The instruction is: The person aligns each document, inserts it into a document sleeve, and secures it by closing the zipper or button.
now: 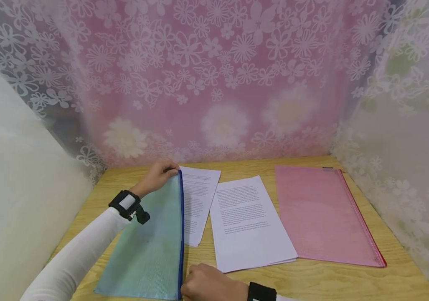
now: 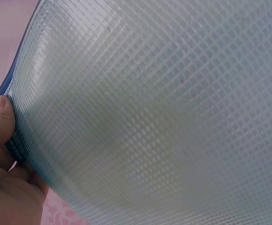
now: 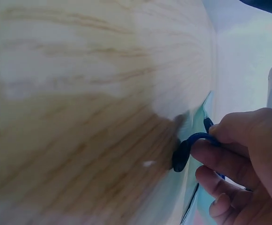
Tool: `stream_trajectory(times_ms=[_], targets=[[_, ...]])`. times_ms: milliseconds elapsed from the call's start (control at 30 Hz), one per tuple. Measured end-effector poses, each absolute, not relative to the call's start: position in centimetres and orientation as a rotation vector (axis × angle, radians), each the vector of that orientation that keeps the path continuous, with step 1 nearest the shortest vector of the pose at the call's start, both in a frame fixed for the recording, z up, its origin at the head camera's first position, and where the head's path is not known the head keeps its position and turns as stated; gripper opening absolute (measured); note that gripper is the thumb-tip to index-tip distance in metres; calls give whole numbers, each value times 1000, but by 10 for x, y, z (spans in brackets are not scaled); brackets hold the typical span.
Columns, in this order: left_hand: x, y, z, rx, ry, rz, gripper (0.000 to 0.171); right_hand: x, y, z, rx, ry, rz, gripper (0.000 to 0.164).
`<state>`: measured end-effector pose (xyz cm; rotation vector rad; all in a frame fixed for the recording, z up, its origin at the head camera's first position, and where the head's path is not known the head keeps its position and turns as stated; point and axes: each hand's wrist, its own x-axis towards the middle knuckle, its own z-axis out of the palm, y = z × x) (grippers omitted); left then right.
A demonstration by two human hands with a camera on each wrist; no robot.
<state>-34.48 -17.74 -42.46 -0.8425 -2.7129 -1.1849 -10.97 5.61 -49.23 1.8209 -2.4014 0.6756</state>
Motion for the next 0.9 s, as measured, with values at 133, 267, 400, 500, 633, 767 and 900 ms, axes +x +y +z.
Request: stream_trajectory(times_ms=[133, 267, 400, 500, 633, 767, 900], targets=[[-344, -179, -427, -834, -2709, -1209, 18, -110, 55, -493, 1790, -2388, 576, 20], [-342, -179, -427, -807, -2712, -1217, 17, -110, 55, -494, 1750, -2371, 511, 18], [-340, -179, -428, -799, -2709, -1221, 17, -111, 56, -495, 1720, -2359, 513, 16], [-341, -181, -429, -800, -2706, -1224, 16, -112, 56, -493, 1690, -2361, 493, 19], [-341, -183, -429, -813, -2702, -1227, 17, -120, 58, -484, 1632, -2382, 422, 23], [-339, -184, -428, -821, -2704, -1240, 17, -134, 62, -471, 1552, -2427, 383, 17], [-337, -184, -427, -814, -2705, -1237, 17, -153, 63, -457, 1465, -2469, 374, 14]])
